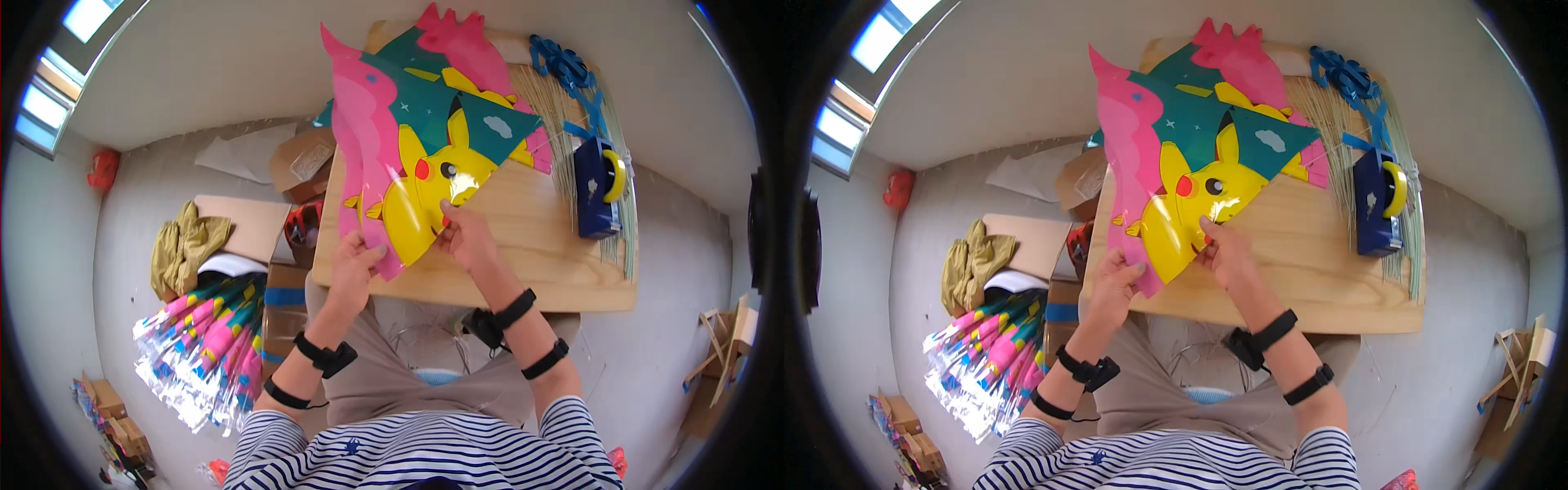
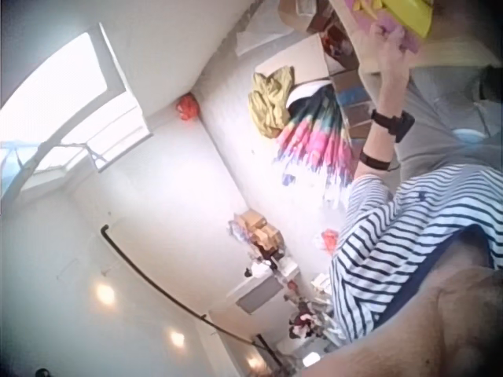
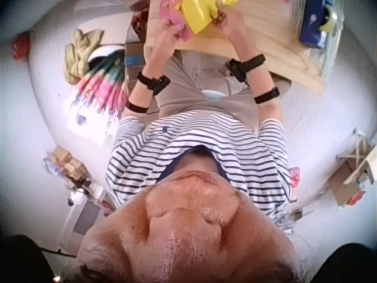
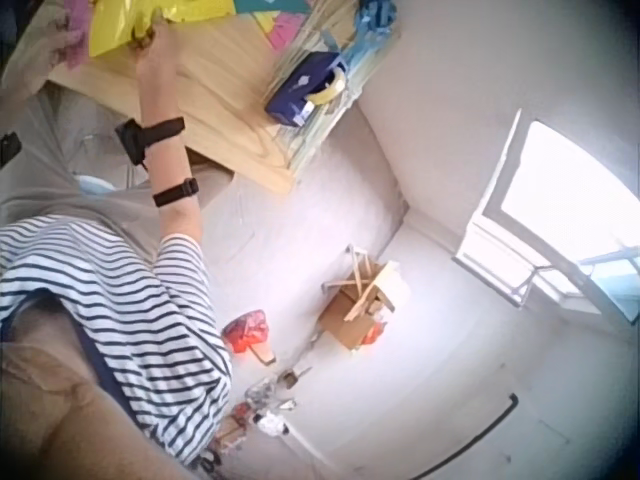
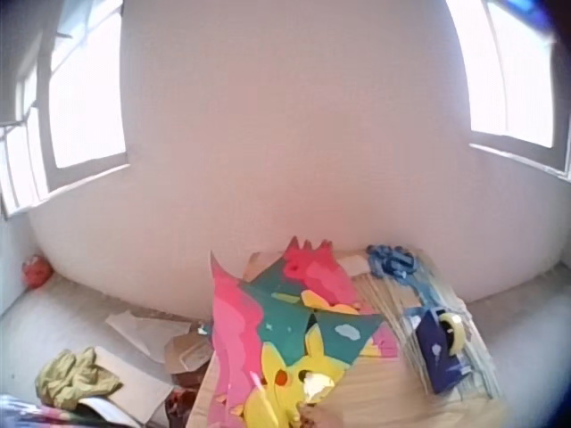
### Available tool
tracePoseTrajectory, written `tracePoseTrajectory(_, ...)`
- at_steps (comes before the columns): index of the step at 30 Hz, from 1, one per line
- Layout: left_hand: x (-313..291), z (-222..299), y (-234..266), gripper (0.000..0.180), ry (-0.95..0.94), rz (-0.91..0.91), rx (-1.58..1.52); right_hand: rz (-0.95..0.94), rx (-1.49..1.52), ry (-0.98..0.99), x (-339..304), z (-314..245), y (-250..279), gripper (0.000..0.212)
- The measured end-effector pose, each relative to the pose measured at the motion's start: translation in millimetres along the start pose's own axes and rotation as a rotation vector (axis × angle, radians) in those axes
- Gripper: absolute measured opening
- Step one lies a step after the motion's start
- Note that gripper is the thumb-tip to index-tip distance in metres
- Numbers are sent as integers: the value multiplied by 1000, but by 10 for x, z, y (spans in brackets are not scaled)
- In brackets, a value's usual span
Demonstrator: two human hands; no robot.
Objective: The person is assembling a Pikachu-themed kite, attaching supports and preparing string.
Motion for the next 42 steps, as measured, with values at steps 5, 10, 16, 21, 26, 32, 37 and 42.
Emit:
tracePoseTrajectory(5, -6, 60, 200, 45, -505, -6, 957, -42, -27, 123, -130, -150, 217, 24)
tracePoseTrajectory(10, -133, 150, -212, 62, -973, 50, 1713, -177, -249, 252, -942, -435, 170, 22)
tracePoseTrajectory(16, 705, 143, -152, 65, -1153, -28, 2249, 88, -442, 154, -1840, -392, 1392, 21)
tracePoseTrajectory(21, 2000, 751, -215, 62, -807, 72, 2449, 192, -287, 122, -1866, -200, 1807, 20)
tracePoseTrajectory(26, 2172, 1542, -380, 43, -720, 429, 1901, 201, -215, 103, -1803, -149, 1840, 18)
tracePoseTrajectory(32, 771, 730, 91, 17, -254, 48, 1027, 204, -152, 142, -1751, -140, 1845, 16)
tracePoseTrajectory(37, -619, -426, 191, 31, 393, -102, 305, 164, -165, 183, -1783, -108, 1827, 13)
tracePoseTrajectory(42, -528, -926, 80, 40, 315, -87, -145, 169, -292, 184, -2091, -60, 2018, 12)
Point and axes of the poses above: each hand's wrist, its own x-axis towards the middle knuckle, its own y-axis out of the back of the hand, z = x × y, the point moved 9 cm from there along x, towards the middle knuckle, and after that the axes turned 6 degrees about x, right-handed, at the moved point
